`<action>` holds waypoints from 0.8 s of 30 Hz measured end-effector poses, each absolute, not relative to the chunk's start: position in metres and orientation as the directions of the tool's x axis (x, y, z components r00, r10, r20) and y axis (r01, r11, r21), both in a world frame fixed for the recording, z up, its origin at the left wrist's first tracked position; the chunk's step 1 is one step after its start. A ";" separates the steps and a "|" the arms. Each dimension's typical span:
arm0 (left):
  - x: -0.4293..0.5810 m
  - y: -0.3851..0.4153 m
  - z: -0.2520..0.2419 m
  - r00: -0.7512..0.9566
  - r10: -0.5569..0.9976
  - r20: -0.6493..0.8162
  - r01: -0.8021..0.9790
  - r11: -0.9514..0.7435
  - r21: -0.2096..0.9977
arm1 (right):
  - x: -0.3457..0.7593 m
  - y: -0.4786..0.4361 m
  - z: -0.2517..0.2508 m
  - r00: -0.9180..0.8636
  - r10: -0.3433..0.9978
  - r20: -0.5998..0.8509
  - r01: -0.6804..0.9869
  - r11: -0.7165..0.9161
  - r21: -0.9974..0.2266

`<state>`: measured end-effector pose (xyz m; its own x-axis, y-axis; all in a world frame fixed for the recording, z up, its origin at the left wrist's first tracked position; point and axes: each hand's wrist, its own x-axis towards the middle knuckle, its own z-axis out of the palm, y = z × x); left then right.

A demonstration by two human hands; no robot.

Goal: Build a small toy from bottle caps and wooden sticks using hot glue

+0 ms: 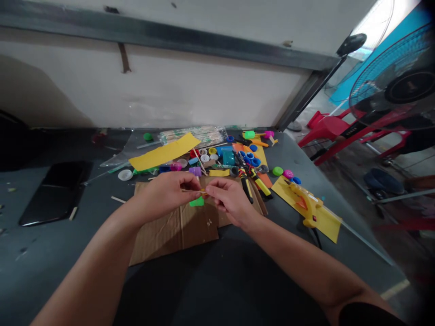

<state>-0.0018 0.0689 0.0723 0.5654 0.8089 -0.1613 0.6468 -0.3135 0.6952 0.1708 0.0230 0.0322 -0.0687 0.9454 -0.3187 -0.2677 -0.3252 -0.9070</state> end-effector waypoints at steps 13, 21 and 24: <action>0.005 0.072 0.069 0.574 0.784 -0.236 0.646 -0.256 0.719 | 0.174 0.019 0.035 -0.058 0.931 -0.359 -0.353 -0.356 -0.865; 0.003 0.071 0.072 0.554 0.786 -0.274 0.655 -0.209 0.726 | 0.174 0.018 0.035 -0.043 0.939 -0.342 -0.283 -0.340 -0.897; 0.002 0.070 0.070 0.558 0.783 -0.274 0.638 -0.195 0.745 | 0.175 0.017 0.037 -0.031 0.938 -0.346 -0.277 -0.340 -0.898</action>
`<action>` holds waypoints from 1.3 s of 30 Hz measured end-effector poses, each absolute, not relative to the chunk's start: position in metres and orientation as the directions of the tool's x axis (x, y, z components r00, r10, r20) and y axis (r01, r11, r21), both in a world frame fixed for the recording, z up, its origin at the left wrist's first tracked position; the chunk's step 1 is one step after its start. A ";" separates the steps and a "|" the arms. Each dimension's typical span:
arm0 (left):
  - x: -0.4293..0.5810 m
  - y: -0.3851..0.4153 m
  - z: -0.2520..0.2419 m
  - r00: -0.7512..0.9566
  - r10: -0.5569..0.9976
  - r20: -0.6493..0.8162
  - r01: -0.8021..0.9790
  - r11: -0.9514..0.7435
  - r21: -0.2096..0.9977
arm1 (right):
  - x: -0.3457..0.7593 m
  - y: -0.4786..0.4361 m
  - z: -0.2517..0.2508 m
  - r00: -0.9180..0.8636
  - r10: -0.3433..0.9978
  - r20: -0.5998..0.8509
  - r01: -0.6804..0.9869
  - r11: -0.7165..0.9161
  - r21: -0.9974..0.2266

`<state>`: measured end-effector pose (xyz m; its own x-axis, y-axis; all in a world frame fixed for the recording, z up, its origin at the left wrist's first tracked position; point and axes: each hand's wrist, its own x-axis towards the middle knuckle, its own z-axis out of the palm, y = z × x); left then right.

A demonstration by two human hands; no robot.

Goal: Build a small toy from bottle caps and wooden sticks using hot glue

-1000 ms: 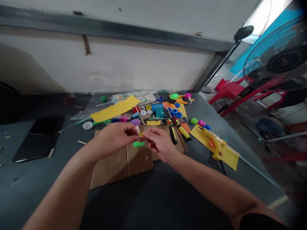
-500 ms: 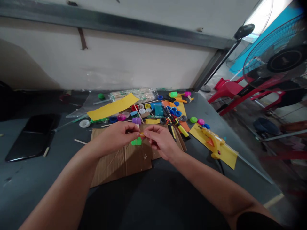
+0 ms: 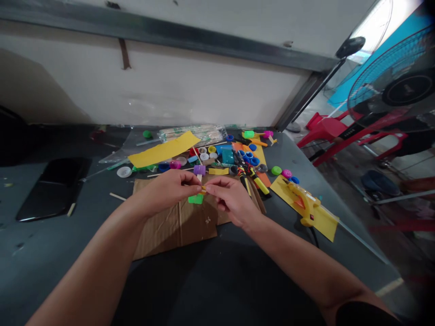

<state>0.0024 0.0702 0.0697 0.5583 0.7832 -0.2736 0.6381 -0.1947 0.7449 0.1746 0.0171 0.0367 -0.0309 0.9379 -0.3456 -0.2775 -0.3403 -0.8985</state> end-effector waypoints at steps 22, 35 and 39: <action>0.008 0.070 0.067 0.504 0.820 -0.273 0.626 -0.129 0.769 | 0.175 0.019 0.030 0.086 0.993 -0.085 -0.040 -0.081 -0.996; 0.005 0.072 0.065 0.515 0.816 -0.262 0.617 -0.140 0.775 | 0.181 0.010 0.013 -0.092 0.869 0.486 0.553 0.450 -0.701; 0.007 0.070 0.067 0.522 0.813 -0.256 0.608 -0.145 0.780 | 0.184 0.010 0.015 -0.147 0.818 0.557 0.602 0.521 -0.605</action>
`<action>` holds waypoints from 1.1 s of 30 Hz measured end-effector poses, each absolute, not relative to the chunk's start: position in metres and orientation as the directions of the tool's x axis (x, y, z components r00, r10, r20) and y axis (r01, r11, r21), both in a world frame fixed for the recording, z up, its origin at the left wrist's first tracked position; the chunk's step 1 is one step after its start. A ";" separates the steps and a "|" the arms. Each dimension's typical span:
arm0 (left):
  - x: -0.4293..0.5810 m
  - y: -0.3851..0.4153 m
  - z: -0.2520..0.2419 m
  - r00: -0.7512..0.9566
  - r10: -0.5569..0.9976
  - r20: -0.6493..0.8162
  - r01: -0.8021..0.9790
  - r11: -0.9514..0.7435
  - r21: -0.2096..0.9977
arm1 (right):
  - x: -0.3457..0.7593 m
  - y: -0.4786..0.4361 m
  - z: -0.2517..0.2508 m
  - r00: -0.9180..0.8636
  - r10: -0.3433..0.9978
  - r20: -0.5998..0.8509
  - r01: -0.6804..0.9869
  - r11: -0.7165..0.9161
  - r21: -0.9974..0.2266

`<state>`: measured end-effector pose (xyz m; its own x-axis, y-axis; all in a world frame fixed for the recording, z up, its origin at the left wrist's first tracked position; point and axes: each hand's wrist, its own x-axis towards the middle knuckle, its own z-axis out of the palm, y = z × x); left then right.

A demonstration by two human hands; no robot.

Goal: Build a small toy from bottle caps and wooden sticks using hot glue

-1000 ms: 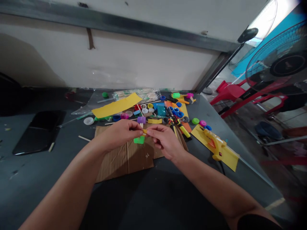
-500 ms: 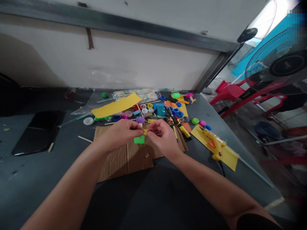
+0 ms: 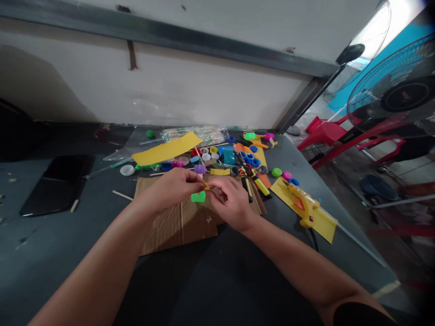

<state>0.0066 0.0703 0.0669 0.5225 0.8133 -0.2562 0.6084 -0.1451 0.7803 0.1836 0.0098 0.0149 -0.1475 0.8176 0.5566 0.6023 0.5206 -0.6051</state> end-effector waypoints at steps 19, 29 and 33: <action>0.004 0.072 0.065 0.530 0.820 -0.217 0.577 -0.161 0.801 | 0.181 0.010 0.020 -0.077 0.833 0.548 0.594 0.480 -0.646; 0.003 0.072 0.063 0.526 0.820 -0.226 0.541 -0.118 0.833 | 0.181 0.012 0.019 -0.068 0.838 0.541 0.581 0.474 -0.662; 0.003 0.073 0.062 0.533 0.817 -0.221 0.533 -0.122 0.837 | 0.180 0.013 0.020 -0.041 0.867 0.496 0.554 0.433 -0.711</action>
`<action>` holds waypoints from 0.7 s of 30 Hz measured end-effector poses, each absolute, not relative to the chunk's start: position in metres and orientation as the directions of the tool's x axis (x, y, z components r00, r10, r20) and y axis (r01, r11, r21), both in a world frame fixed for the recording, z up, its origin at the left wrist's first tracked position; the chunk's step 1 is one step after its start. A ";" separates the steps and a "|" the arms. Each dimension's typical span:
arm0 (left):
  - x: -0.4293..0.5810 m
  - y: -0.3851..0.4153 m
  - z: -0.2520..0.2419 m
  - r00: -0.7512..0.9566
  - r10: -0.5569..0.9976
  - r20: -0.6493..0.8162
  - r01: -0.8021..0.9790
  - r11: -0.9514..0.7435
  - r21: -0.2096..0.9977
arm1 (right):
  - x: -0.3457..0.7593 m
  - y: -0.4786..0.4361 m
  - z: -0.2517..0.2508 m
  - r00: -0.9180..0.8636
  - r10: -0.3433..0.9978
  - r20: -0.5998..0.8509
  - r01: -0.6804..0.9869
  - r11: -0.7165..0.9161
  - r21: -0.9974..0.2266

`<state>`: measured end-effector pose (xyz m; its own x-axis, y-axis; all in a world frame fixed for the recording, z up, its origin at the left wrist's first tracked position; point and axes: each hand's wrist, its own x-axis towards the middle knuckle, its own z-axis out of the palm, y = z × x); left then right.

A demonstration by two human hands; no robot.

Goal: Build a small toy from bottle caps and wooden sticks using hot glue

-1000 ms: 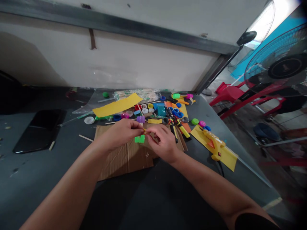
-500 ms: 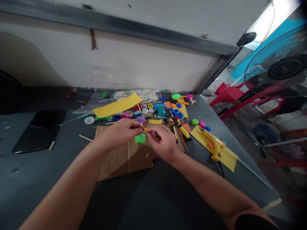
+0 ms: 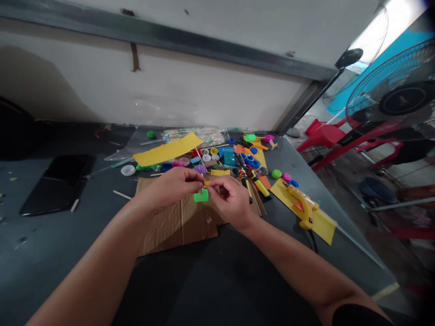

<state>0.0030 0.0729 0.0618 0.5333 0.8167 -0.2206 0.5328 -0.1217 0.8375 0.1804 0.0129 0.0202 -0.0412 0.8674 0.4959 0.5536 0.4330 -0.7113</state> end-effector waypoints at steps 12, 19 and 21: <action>0.006 0.070 0.068 0.529 0.819 -0.222 0.561 -0.142 0.815 | 0.175 0.015 0.021 0.073 0.948 0.310 0.363 0.265 -0.893; 0.008 0.071 0.066 0.519 0.830 -0.203 0.556 -0.148 0.818 | 0.175 0.019 0.018 0.088 0.976 0.198 0.156 0.183 -0.971; 0.008 0.071 0.066 0.517 0.832 -0.200 0.554 -0.147 0.820 | 0.176 0.020 0.017 0.065 0.979 0.192 0.126 0.183 -0.975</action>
